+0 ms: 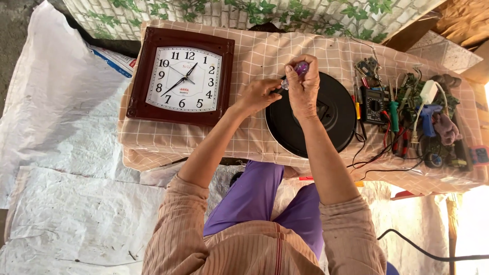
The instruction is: The person removes the back cover of a round wall clock, then uses a screwdriver to tighten screws on the back of the clock mechanism. The person also handles a square wall clock and a small purple component during the process.
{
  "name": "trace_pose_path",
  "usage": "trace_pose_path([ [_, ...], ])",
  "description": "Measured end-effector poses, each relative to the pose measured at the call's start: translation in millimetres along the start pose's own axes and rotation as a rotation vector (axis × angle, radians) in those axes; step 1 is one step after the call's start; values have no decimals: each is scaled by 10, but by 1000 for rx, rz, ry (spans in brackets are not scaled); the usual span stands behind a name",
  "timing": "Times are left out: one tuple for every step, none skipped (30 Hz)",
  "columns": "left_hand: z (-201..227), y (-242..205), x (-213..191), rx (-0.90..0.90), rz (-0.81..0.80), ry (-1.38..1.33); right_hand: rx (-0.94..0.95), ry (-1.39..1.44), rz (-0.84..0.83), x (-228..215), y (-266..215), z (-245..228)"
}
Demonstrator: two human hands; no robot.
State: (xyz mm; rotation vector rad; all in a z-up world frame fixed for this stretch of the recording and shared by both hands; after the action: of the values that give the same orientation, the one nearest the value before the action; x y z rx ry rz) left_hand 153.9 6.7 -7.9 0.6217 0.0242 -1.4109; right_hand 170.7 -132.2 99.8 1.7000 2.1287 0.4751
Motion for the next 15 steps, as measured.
trace_pose_path([
  [-50, 37, 45, -2, 3, -2, 0, -1, -4, 35, 12, 11],
  [-99, 70, 98, -23, 1, 49, -8, -21, -5, 62, 18, 22],
  [-149, 104, 155, -45, -1, 99, -16, -42, -6, 86, 25, 35],
  [-150, 107, 110, -49, -2, 96, -12, -43, -8, 105, 31, 55],
  [-150, 110, 68, -60, -10, 94, -12, -55, -11, 123, 38, 75],
  [-150, 120, 18, -69, -17, 93, -13, -65, -15, 144, 51, 93],
  [-133, 121, -2, -72, -17, 92, -11, -65, -16, 146, 54, 100],
  [-116, 126, -29, -63, -21, 61, -11, -62, -33, 156, 62, 107],
  [-98, 131, -55, -54, -26, 31, -11, -59, -49, 165, 69, 113],
  [-98, 142, -50, -57, -25, 31, -8, -58, -51, 171, 75, 126],
  [-97, 153, -44, -50, -19, 8, -6, -65, -54, 175, 80, 138],
  [-95, 166, -31, -43, -14, -16, -5, -73, -56, 175, 84, 151],
  [-116, 179, -26, -45, -14, -17, -2, -74, -58, 174, 89, 162],
  [-132, 198, -17, -35, -17, -18, -5, -73, -57, 168, 94, 172],
  [-147, 215, -8, -25, -21, -20, -9, -71, -57, 161, 98, 179],
])
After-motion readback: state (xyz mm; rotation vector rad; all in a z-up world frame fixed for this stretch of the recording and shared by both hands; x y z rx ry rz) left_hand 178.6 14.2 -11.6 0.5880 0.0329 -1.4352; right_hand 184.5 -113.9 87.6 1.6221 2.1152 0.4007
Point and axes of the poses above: each hand's wrist, its own y-axis towards the middle knuckle, its own x-axis out of the palm, z = x × y, the point moved 1 cm from there along y, towards the middle knuckle, and after that the axes turned 11 degrees about x, right-handed, at the moved point
